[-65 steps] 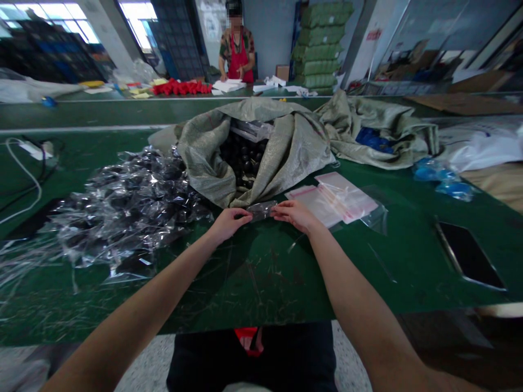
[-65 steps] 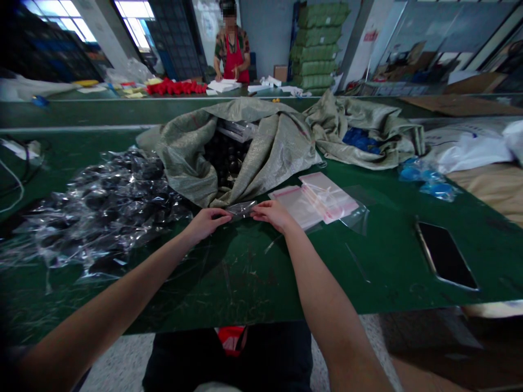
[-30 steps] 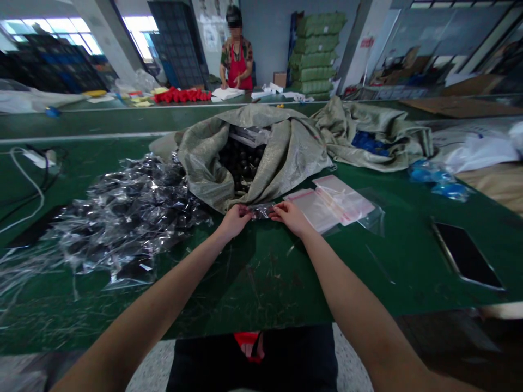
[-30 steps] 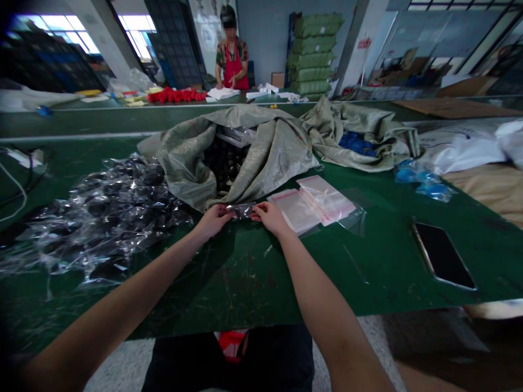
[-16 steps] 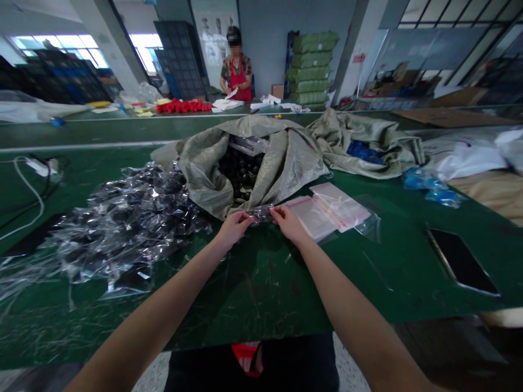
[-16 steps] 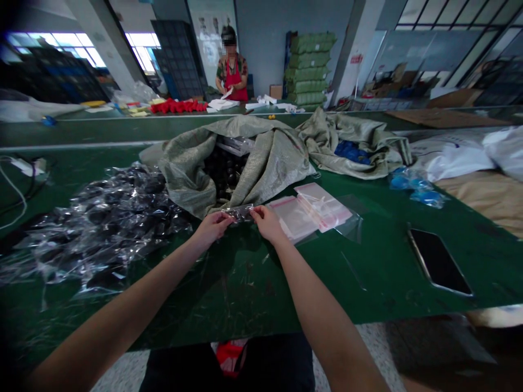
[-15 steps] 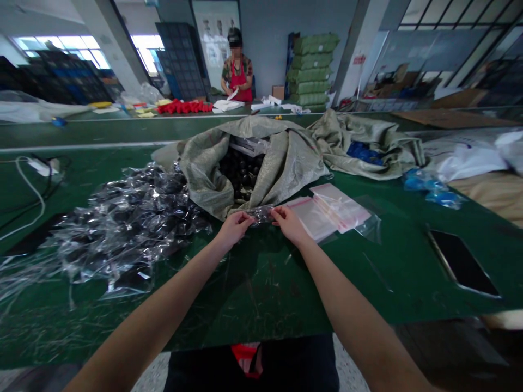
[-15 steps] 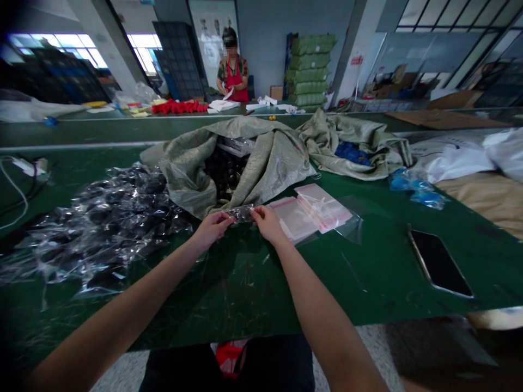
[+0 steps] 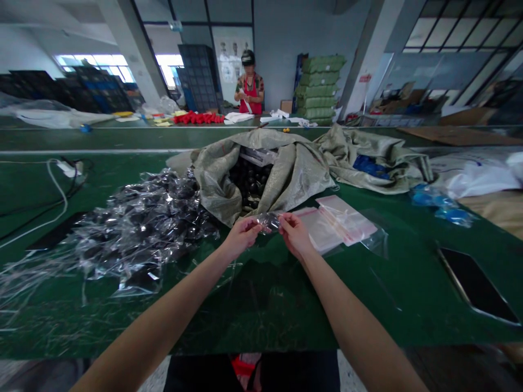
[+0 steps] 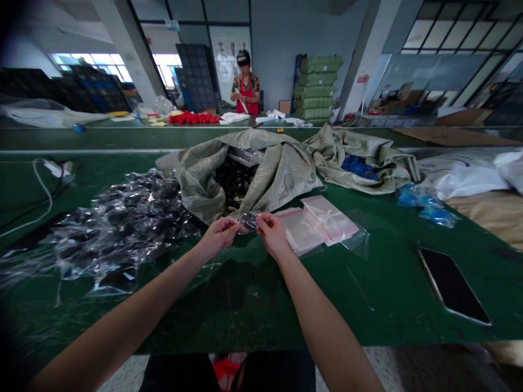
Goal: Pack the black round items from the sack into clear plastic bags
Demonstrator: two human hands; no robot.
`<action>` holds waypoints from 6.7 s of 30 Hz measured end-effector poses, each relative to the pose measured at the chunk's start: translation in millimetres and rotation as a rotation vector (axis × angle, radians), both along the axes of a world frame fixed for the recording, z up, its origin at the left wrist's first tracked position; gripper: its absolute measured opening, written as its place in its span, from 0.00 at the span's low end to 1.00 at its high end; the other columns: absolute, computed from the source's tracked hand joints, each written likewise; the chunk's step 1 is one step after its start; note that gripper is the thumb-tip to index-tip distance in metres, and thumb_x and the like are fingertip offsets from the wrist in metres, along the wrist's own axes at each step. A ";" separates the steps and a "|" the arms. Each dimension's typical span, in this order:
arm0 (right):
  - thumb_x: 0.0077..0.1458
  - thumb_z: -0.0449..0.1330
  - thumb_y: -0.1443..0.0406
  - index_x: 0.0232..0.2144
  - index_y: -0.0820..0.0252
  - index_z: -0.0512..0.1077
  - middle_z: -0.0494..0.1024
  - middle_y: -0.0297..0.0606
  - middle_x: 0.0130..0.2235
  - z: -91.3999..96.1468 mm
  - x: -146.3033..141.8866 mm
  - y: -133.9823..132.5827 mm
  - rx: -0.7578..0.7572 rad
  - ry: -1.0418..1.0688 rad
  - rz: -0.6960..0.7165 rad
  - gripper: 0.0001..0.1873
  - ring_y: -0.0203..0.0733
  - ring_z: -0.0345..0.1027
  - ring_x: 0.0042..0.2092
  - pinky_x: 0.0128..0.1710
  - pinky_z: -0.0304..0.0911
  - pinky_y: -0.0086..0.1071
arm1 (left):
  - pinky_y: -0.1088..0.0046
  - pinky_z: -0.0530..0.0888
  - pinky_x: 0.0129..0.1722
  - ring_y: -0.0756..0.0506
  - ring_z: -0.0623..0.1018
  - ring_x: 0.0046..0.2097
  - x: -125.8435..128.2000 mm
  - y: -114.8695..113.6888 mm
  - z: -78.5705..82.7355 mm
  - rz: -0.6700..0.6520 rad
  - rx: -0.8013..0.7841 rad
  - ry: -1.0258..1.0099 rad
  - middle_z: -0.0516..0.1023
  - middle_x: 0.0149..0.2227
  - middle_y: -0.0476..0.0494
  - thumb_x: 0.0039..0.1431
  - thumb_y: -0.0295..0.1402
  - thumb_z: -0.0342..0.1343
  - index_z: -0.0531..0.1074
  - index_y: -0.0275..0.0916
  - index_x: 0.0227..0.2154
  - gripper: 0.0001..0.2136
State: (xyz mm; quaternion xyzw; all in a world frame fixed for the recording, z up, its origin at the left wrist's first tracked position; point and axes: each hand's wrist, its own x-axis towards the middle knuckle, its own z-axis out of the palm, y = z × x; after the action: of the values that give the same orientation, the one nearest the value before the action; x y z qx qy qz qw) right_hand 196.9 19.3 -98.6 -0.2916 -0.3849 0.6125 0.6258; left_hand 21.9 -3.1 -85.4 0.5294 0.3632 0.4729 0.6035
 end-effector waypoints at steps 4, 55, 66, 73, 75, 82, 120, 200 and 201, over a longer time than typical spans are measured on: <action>0.36 0.74 0.58 0.28 0.59 0.72 0.70 0.26 0.24 -2.5 -6.7 -4.7 -0.038 0.030 0.028 0.19 0.26 0.57 0.22 0.20 0.54 0.24 | 0.81 0.51 0.15 0.60 0.55 0.16 0.9 -5.4 6.5 0.008 -0.009 -0.059 0.74 0.26 0.50 0.51 0.43 0.65 0.71 0.34 0.33 0.17; 0.60 0.48 0.74 0.39 0.69 0.78 0.77 0.59 0.42 6.4 64.6 9.9 -0.032 -1.947 -0.413 0.17 0.54 0.71 0.47 0.41 0.65 0.39 | 0.63 0.71 0.53 0.39 0.76 0.49 -2.3 58.1 55.7 0.236 0.642 1.256 0.74 0.52 0.37 0.59 0.42 0.56 0.72 0.39 0.53 0.21; 0.61 0.57 0.61 0.38 0.68 0.75 0.79 0.57 0.39 8.2 64.4 11.9 -0.130 -1.793 -0.487 0.14 0.57 0.75 0.42 0.39 0.65 0.40 | 0.62 0.75 0.45 0.38 0.80 0.46 -2.6 -7.0 -11.2 0.029 0.551 1.422 0.67 0.62 0.39 0.63 0.41 0.52 0.64 0.47 0.62 0.24; 0.64 0.49 0.66 0.40 0.67 0.73 0.78 0.58 0.39 14.9 71.6 10.5 -0.083 -1.720 -0.677 0.14 0.53 0.74 0.42 0.41 0.64 0.40 | 0.64 0.69 0.58 0.40 0.73 0.58 -23.1 9.2 5.5 0.078 0.597 1.182 0.71 0.59 0.38 0.64 0.36 0.51 0.68 0.40 0.59 0.21; 0.65 0.48 0.66 0.40 0.66 0.72 0.77 0.55 0.41 22.8 72.0 6.3 0.089 -1.598 -0.792 0.13 0.52 0.72 0.46 0.45 0.64 0.41 | 0.65 0.69 0.58 0.40 0.75 0.56 -32.4 8.6 15.6 0.170 0.576 1.231 0.71 0.60 0.38 0.63 0.28 0.46 0.68 0.38 0.60 0.22; 0.58 0.57 0.51 0.31 0.58 0.70 0.79 0.40 0.35 49.0 48.2 -15.0 0.216 -0.624 -0.474 0.16 0.41 0.74 0.33 0.38 0.73 0.40 | 0.68 0.75 0.46 0.44 0.80 0.41 -44.6 -1.8 62.5 0.249 0.550 1.138 0.81 0.48 0.41 0.59 0.29 0.47 0.76 0.37 0.50 0.19; 0.64 0.46 0.51 0.36 0.73 0.76 0.79 0.61 0.37 28.1 94.9 -96.9 -0.410 -2.108 -0.155 0.31 0.60 0.76 0.43 0.42 0.67 0.43 | 0.75 0.74 0.36 0.48 0.79 0.32 -39.5 29.0 97.9 0.472 0.445 0.725 0.82 0.32 0.45 0.52 0.35 0.60 0.80 0.36 0.30 0.08; 0.61 0.54 0.64 0.22 0.59 0.75 0.79 0.40 0.23 117.8 -63.3 -16.2 0.491 -1.559 -0.561 0.17 0.41 0.72 0.24 0.25 0.55 0.32 | 0.72 0.67 0.30 0.48 0.75 0.30 -27.6 -0.3 111.1 0.611 0.711 1.272 0.74 0.29 0.47 0.62 0.35 0.49 0.67 0.40 0.26 0.10; 0.60 0.54 0.64 0.22 0.59 0.75 0.78 0.39 0.23 120.3 -62.8 -18.8 0.496 -1.592 -0.582 0.17 0.40 0.71 0.23 0.25 0.54 0.32 | 0.72 0.66 0.29 0.48 0.74 0.29 -27.5 -2.5 112.6 0.617 0.727 1.269 0.73 0.29 0.48 0.62 0.35 0.49 0.67 0.40 0.26 0.10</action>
State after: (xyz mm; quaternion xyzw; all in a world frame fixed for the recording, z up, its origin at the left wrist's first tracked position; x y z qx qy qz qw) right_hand 134.0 0.5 21.7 -0.5741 -0.7389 -0.0570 0.3481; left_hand -5.6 -5.6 27.2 0.7372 0.5910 0.3156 -0.0876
